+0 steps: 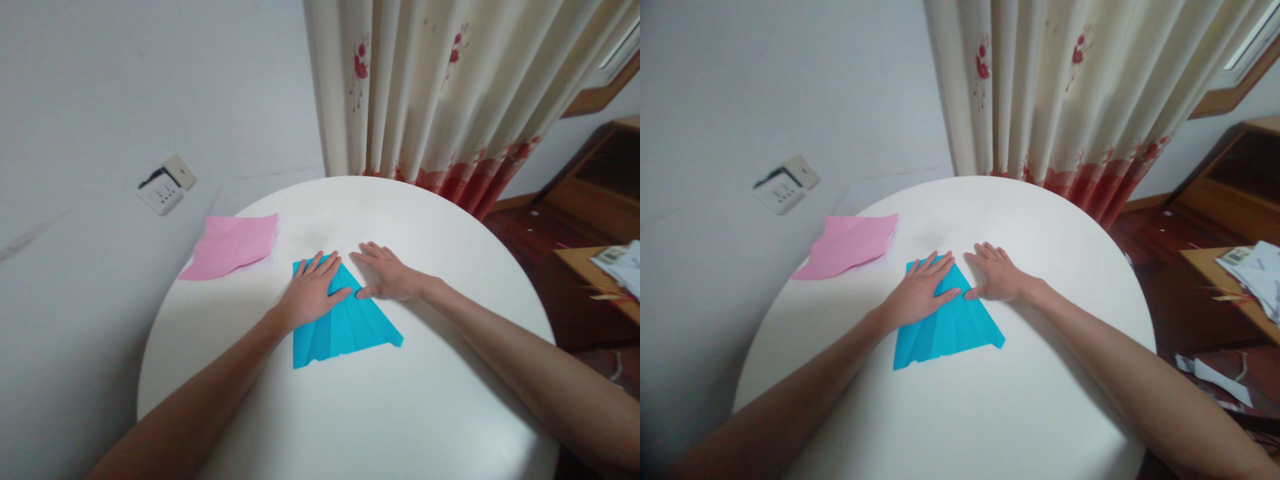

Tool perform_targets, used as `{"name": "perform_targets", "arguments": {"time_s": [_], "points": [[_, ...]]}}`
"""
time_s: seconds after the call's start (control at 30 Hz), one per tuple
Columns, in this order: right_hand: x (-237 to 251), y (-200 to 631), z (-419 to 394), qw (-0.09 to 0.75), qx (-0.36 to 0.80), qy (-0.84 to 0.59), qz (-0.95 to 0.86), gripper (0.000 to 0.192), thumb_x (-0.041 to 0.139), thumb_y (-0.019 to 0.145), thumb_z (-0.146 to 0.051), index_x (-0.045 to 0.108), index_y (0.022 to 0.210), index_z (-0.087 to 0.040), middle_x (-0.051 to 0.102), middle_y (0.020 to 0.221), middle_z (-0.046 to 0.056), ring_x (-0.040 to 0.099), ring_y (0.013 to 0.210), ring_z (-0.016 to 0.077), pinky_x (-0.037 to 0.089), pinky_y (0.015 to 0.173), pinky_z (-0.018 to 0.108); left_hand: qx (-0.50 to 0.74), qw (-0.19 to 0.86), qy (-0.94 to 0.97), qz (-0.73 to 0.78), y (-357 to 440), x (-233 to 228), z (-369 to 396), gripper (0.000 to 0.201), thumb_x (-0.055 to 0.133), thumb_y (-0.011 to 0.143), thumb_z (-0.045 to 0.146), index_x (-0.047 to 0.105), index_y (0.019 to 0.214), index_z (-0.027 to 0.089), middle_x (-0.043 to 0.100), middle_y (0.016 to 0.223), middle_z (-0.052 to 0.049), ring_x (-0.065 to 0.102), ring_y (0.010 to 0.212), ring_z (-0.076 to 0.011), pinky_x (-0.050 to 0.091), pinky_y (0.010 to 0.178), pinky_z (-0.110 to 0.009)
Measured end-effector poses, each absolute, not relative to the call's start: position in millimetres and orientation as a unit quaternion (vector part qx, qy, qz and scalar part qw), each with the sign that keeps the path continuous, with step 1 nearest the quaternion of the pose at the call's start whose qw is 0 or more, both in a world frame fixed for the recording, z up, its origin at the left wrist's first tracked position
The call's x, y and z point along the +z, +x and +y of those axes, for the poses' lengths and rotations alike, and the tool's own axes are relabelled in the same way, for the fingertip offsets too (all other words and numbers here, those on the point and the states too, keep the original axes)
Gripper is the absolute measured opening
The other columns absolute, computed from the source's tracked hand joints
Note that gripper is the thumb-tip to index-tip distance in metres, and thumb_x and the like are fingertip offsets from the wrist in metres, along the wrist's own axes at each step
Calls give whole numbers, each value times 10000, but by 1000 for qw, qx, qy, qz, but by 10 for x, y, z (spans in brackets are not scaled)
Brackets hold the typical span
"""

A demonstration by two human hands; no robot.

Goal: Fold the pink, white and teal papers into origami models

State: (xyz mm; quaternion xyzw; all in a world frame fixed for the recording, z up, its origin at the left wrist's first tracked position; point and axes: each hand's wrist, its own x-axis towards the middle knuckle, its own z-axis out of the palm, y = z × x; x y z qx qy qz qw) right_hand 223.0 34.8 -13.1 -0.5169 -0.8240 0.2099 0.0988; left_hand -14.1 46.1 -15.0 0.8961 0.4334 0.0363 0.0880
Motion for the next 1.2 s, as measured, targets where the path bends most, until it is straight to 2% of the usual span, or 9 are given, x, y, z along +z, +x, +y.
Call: {"name": "perform_targets", "arguments": {"time_s": [0.37, 0.47, 0.6, 0.77, 0.93, 1.1, 1.2], "points": [[-96, 2233, 351, 92, 220, -525, -817, 1052, 715, 718, -693, 317, 1554, -193, 153, 1644, 175, 72, 1521, 356, 98, 1216, 565, 49, 60, 875, 478, -111, -163, 508, 963, 394, 867, 773, 172, 1586, 171, 145, 1657, -93, 68, 1526, -356, 117, 1206, -593], [-65, 2227, 339, 87, 222, -529, -815, 1055, 723, 717, -686, 320, 1553, -186, 149, 1645, 174, 68, 1521, 354, 96, 1221, 552, 65, 35, 890, 449, -101, -121, 484, 874, 441, 896, 706, 211, 1577, 209, 191, 1651, -72, 82, 1528, -335, 94, 1210, -599], [-54, 2221, 337, 87, 226, -527, -815, 1052, 717, 717, -693, 318, 1554, -197, 140, 1645, 172, 58, 1520, 360, 91, 1217, 568, 37, 46, 912, 407, -114, -102, 468, 679, 366, 968, 624, 340, 1534, 249, 309, 1614, -37, 193, 1511, -309, 90, 1215, -593], [-38, 2245, 333, 71, 230, -522, -819, 1067, 717, 723, -689, 283, 1567, -201, 109, 1652, 165, 29, 1525, 341, 64, 1221, 549, 21, 66, 903, 424, -138, -145, 493, 780, 337, 943, 689, 259, 1568, 231, 219, 1640, -44, 137, 1521, -332, 128, 1203, -600], [47, 2328, 291, 11, 260, -476, -840, 1193, 738, 670, -719, 145, 1595, -252, 8, 1664, 128, -54, 1522, 329, -4, 1216, 559, 21, 75, 895, 439, -140, -179, 529, 935, 330, 881, 783, 193, 1585, 184, 129, 1655, -60, 58, 1531, -327, 107, 1215, -569], [101, 2381, 257, -12, 274, -460, -844, 1284, 783, 601, -719, 116, 1597, -257, -26, 1666, 112, -83, 1514, 349, -27, 1216, 555, 18, 70, 892, 446, -137, -186, 538, 968, 342, 870, 790, 186, 1583, 156, 113, 1657, -72, 65, 1532, -316, 104, 1222, -547], [68, 2376, 263, -4, 266, -464, -845, 1229, 731, 661, -735, 121, 1598, -226, -25, 1662, 126, -72, 1519, 332, -21, 1218, 548, 20, 72, 892, 447, -138, -190, 546, 982, 341, 858, 805, 182, 1585, 165, 124, 1656, -77, 89, 1529, -323, 114, 1220, -550]]}}
